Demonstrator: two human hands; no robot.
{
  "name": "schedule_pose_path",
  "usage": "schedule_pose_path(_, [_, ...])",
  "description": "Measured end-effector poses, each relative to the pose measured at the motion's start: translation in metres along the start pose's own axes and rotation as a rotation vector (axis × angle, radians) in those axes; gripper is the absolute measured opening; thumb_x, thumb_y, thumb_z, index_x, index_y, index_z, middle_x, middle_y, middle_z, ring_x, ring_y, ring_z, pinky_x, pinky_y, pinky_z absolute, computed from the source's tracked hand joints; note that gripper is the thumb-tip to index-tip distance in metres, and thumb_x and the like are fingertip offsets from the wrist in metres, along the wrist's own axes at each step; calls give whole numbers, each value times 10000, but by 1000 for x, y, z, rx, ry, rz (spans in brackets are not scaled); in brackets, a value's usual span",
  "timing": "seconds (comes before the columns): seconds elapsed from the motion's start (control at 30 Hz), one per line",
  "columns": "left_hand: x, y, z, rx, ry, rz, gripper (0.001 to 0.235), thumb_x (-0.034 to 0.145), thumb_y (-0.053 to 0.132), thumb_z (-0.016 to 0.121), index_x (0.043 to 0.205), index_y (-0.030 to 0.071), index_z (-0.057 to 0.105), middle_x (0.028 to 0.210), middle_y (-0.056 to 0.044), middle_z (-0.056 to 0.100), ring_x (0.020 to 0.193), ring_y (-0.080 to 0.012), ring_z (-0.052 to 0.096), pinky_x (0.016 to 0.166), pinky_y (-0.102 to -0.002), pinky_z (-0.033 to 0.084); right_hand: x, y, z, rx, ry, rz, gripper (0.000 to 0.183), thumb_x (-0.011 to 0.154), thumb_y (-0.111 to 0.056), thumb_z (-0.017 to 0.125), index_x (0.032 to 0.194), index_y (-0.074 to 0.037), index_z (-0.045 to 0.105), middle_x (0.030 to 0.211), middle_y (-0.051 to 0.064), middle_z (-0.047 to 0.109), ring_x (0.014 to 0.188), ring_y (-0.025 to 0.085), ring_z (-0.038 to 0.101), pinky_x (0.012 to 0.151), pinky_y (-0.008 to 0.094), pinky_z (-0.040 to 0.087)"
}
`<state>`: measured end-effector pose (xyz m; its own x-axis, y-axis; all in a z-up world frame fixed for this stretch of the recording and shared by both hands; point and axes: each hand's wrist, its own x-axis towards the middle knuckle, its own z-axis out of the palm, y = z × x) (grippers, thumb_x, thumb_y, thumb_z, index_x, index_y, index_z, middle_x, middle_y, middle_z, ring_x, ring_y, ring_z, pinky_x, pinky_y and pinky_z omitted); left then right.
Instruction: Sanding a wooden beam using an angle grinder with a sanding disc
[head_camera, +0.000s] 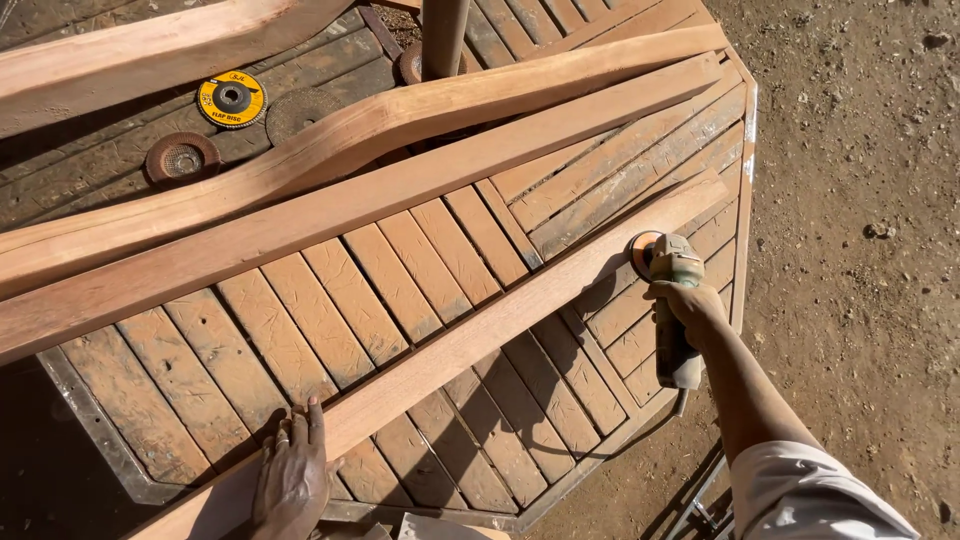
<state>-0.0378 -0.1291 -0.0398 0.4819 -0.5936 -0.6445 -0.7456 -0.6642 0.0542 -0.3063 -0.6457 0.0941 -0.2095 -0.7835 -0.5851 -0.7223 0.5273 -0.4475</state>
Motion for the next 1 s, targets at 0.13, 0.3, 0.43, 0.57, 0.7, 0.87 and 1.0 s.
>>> schedule_pose_path(0.13, [6,-2,16,31,68,8,1188,887,605,656,1673,100,-78,1662,-216,217,1435,-464,385,1153,-513,426,-85,33,30,-202,-240,-36,226,674,-157,765,814,-88,602,702,58,603,606,176,546,573,332,486])
schedule_pose_path(0.3, [6,-4,19,103,48,5,1179,880,620,644,1673,94,-52,1667,-161,236,1466,-422,371,1161,-477,443,-226,58,89,-470,-477,1,542,567,-245,787,1101,-210,699,940,-9,773,800,145,690,725,297,575])
schedule_pose_path(0.43, [9,-3,22,1,28,-28,1152,898,600,641,1674,135,-74,1667,-186,210,1473,-475,331,1198,-538,387,-225,57,95,-410,-539,-48,582,624,-233,760,1202,-231,686,949,-22,757,766,102,644,684,246,561])
schedule_pose_path(0.57, [1,2,3,21,71,-8,1132,904,588,613,1677,105,-59,1668,-196,241,1453,-452,389,1121,-479,484,-91,62,67,-388,-344,-106,257,760,-321,825,895,-154,683,669,-21,630,534,90,516,480,241,434])
schedule_pose_path(0.7, [3,3,0,30,13,-20,1163,912,541,653,1666,109,-121,1706,-190,147,1463,-451,363,1140,-490,450,-16,13,16,0,-117,-39,230,639,-103,786,795,-79,619,719,105,647,561,206,585,518,342,497])
schedule_pose_path(0.87, [6,2,13,-9,87,3,1173,897,541,654,1666,106,-119,1709,-214,125,1444,-486,379,1149,-513,437,-55,11,22,35,-92,-72,217,638,-73,756,756,-98,575,676,91,622,538,186,557,508,321,484])
schedule_pose_path(1.0, [13,-4,23,26,106,-10,1217,872,590,686,1673,115,-97,1684,-206,187,1472,-448,341,1186,-512,368,-183,37,81,-398,-271,-101,271,581,-241,747,822,-184,636,691,13,643,583,151,551,530,302,438])
